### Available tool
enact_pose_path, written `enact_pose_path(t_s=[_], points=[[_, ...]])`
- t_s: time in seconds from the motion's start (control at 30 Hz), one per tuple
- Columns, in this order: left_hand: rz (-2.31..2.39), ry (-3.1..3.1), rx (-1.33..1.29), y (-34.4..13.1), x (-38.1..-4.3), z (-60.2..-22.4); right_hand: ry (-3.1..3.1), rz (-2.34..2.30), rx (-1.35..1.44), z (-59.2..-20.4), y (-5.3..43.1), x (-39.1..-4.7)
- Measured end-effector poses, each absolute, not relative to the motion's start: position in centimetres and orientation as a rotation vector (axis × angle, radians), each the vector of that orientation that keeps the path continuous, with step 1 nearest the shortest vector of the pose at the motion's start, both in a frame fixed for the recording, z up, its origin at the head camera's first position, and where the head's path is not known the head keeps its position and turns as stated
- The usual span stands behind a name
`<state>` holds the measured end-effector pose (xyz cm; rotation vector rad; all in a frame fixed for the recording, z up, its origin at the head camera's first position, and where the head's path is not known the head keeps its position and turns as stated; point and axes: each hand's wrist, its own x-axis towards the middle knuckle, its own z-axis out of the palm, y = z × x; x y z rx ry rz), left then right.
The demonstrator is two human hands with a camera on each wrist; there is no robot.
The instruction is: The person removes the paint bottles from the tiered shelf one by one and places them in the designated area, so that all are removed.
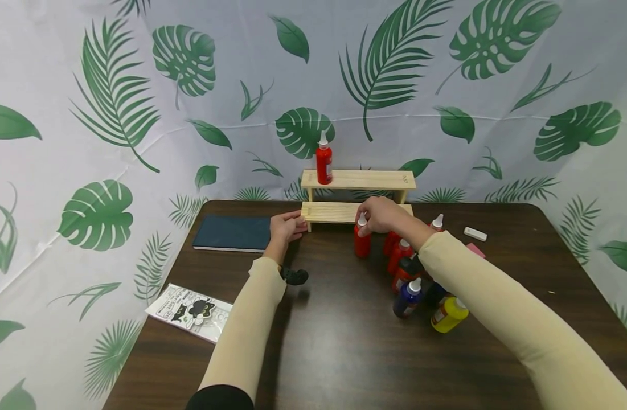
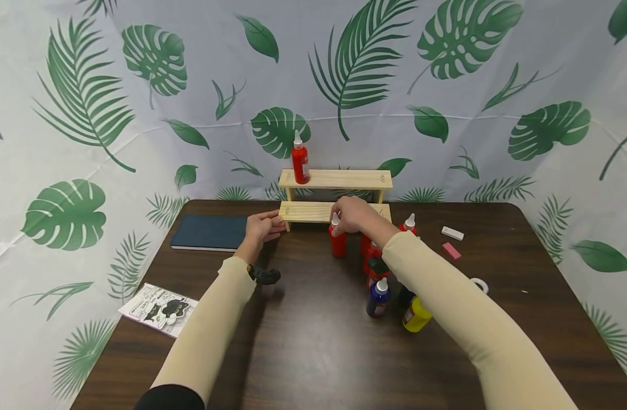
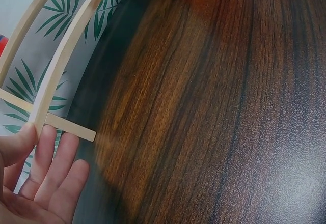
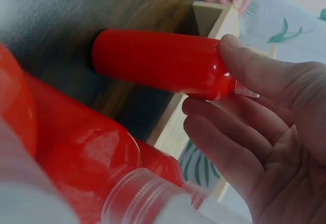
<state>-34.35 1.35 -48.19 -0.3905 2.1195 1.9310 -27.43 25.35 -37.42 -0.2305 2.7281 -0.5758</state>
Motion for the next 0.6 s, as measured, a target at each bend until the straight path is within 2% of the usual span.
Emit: enact_pose_path(t_s=[0.6], points=[[1.931, 2.123, -0.383, 1.29, -34.25, -47.99, 2.757, -0.478, -0.248, -37.13, 25.79, -26.84]])
